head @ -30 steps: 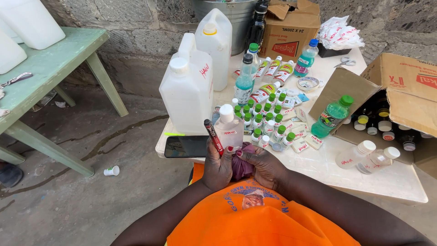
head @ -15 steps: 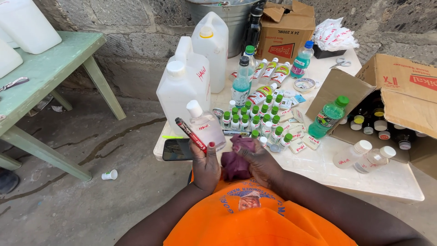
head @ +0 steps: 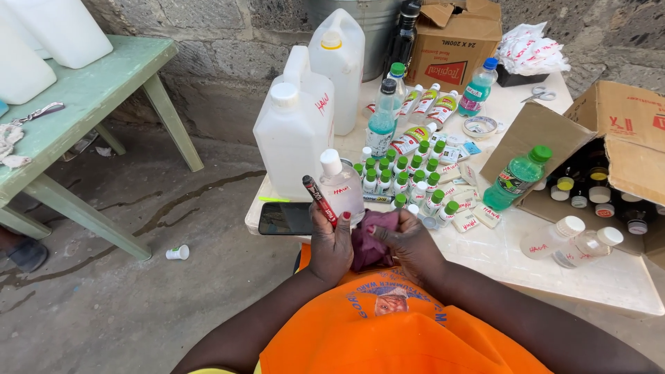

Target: Labeling small bottles with a marker and organizing them on a table among larger cleaning supply containers.

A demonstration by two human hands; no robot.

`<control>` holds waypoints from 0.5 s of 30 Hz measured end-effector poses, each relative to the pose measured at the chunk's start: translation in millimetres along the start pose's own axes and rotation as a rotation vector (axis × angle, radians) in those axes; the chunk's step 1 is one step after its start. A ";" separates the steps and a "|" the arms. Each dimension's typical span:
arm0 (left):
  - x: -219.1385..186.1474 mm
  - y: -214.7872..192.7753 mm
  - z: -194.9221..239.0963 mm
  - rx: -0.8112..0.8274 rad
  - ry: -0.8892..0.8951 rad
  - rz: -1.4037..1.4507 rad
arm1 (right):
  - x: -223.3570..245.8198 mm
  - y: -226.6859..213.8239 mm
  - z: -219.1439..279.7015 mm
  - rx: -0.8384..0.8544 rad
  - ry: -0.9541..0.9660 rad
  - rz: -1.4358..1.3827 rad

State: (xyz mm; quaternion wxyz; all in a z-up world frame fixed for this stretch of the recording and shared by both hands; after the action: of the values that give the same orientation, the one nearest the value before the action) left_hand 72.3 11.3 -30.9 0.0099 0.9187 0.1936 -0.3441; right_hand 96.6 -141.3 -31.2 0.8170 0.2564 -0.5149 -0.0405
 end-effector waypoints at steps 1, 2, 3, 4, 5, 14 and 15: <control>-0.6 -1.8 -0.9 0.006 -0.027 0.006 | 6.6 -5.8 0.5 -0.055 -0.087 0.046; -1.2 -3.5 -1.7 0.011 -0.054 0.013 | 13.2 -11.5 1.6 -0.111 -0.173 0.091; 1.7 -4.0 -0.4 0.013 -0.057 0.013 | 16.6 -8.4 5.5 -0.112 -0.171 0.089; 5.3 -3.7 1.2 0.024 -0.068 0.021 | 22.5 -3.2 10.2 -0.092 -0.211 0.121; 9.2 -2.9 2.1 0.035 -0.078 0.030 | 28.9 1.9 14.7 -0.072 -0.252 0.152; -4.4 6.0 3.6 -0.046 -0.084 0.159 | -19.4 -4.6 -11.7 0.078 -0.031 0.197; -8.9 3.7 0.5 -0.051 -0.086 0.155 | -20.3 -7.0 -16.2 0.083 -0.028 0.201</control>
State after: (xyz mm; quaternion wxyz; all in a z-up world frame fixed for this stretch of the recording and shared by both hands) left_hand 67.1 4.7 -26.0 0.0684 0.9148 0.1299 -0.3762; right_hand 102.5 -134.6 -56.6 0.7984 0.2366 -0.5506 0.0592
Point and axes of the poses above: each hand's wrist, its own z-axis away from the middle knuckle, its own y-axis out of the palm, x = y × z, the point moved 7 cm from there along -z, towards the middle knuckle, and after that the axes turned 13 degrees about y, right-handed, at the moved point
